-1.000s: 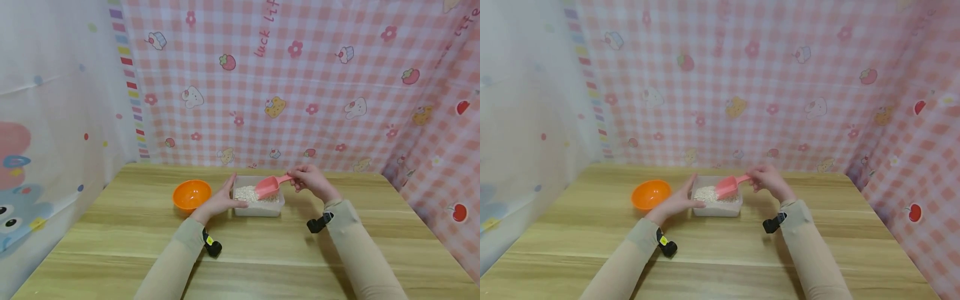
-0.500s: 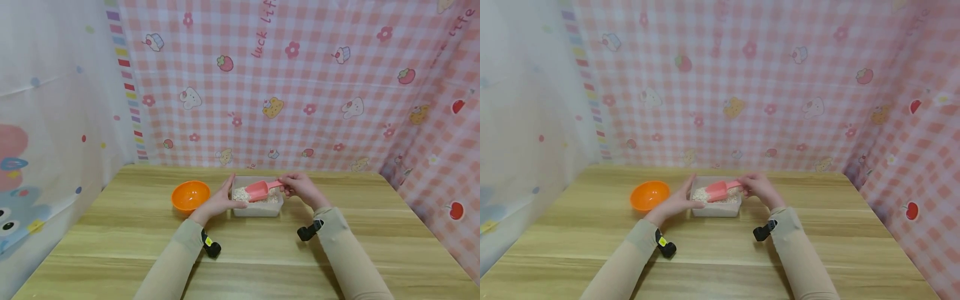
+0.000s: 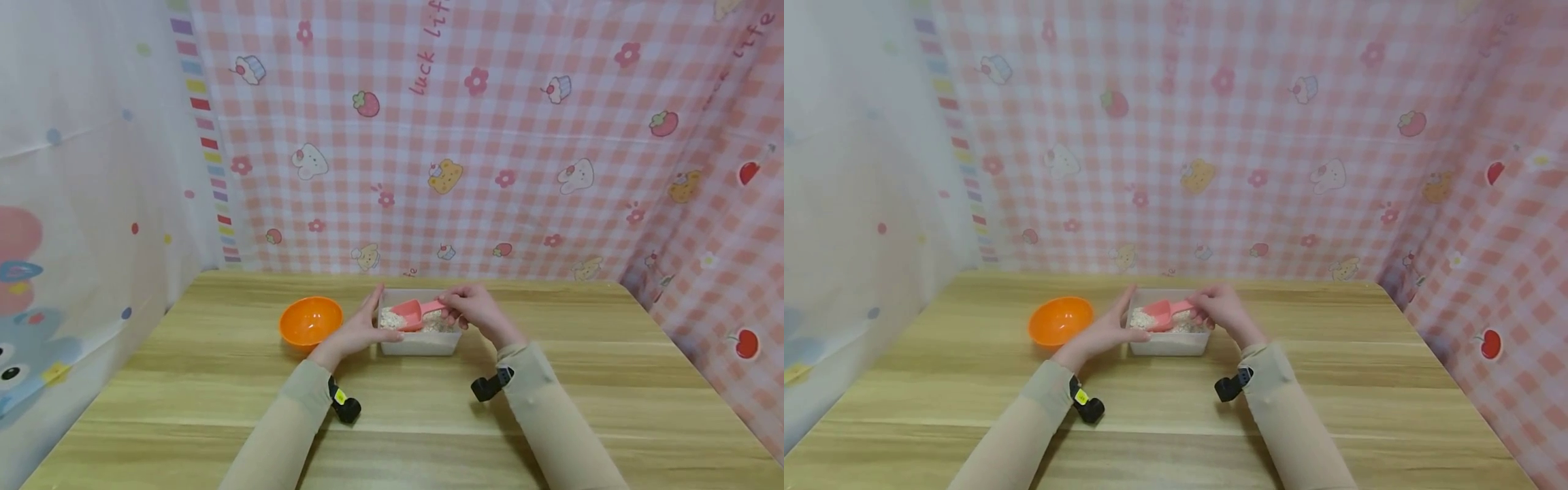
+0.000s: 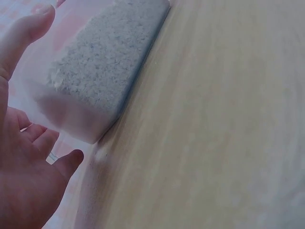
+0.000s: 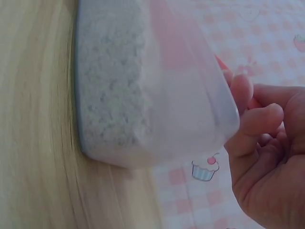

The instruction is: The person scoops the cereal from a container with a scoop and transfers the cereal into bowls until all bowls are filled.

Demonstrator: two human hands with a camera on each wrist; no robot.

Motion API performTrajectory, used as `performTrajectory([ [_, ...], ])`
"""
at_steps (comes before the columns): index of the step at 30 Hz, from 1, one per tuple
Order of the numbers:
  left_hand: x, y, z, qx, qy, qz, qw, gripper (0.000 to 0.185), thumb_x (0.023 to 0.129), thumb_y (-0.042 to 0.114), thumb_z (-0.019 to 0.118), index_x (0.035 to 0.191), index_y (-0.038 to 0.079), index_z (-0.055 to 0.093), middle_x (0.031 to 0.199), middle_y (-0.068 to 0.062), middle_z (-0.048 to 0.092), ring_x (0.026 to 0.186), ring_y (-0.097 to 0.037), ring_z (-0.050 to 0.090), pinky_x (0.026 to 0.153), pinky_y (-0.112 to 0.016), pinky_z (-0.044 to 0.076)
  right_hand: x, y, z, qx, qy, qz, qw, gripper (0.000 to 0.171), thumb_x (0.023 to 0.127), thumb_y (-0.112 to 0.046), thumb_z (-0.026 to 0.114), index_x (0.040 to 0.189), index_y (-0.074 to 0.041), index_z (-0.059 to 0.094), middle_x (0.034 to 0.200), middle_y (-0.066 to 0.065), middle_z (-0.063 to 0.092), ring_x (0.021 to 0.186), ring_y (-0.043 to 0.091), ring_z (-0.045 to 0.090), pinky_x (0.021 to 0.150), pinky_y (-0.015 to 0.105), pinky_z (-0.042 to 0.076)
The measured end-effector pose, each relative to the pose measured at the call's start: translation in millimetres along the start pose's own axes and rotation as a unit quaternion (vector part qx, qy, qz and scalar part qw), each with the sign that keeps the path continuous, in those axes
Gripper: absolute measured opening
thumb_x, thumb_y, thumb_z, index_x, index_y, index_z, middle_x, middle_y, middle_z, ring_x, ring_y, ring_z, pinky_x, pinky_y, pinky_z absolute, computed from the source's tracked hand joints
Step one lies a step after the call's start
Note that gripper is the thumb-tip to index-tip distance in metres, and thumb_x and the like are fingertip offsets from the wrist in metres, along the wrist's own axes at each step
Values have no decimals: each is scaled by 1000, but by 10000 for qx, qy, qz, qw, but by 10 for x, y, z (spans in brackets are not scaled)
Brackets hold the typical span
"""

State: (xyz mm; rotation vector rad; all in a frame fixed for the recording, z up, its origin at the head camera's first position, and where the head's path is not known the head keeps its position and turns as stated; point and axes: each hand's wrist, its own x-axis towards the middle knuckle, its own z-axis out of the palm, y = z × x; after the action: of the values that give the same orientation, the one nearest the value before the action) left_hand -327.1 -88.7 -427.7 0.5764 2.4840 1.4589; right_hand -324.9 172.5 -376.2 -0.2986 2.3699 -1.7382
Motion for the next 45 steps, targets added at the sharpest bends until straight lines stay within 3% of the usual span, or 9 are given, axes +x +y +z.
performTrajectory([
  [9,0,13,-10,-220,35,-4,9998,115,76,38,82,157,29,1,162,-4,4,142,-32,25,113,-53,19,-21,10,37,-81,190,-86,9998,27,99,-13,55,108,11,65,68,6,65,54,11,55,43,21,38],
  [19,-8,20,11,-111,5,-40,9999,115,75,40,82,157,30,2,162,-4,6,144,-30,21,113,-53,18,-30,60,1,306,397,235,9985,31,101,-13,50,113,12,62,68,4,64,53,8,53,44,20,41],
  [28,-5,-4,2,3,38,19,10000,114,76,37,82,157,30,2,162,-4,6,144,-28,19,113,-52,20,-4,193,-150,1328,310,229,9904,36,102,-11,47,120,19,53,67,1,62,53,5,51,47,17,42],
  [32,-6,-9,0,-52,82,32,9999,113,77,36,82,157,29,3,162,-5,6,140,-31,29,112,-50,23,15,229,-224,1719,374,212,9842,33,103,-12,47,118,15,55,66,0,62,53,4,51,46,16,40],
  [38,-11,-18,6,-180,55,52,9998,112,77,34,82,157,28,3,162,-7,5,135,-35,37,111,-49,27,6,237,-324,2036,451,316,9775,23,103,-14,48,104,2,64,66,1,62,52,5,51,45,16,39],
  [45,-15,16,-2,-176,41,-57,9998,115,76,37,82,157,30,2,162,-5,2,140,-33,28,112,-50,25,-24,214,-426,2155,600,344,9740,23,102,-17,50,92,-9,69,65,1,62,52,7,51,45,18,39],
])
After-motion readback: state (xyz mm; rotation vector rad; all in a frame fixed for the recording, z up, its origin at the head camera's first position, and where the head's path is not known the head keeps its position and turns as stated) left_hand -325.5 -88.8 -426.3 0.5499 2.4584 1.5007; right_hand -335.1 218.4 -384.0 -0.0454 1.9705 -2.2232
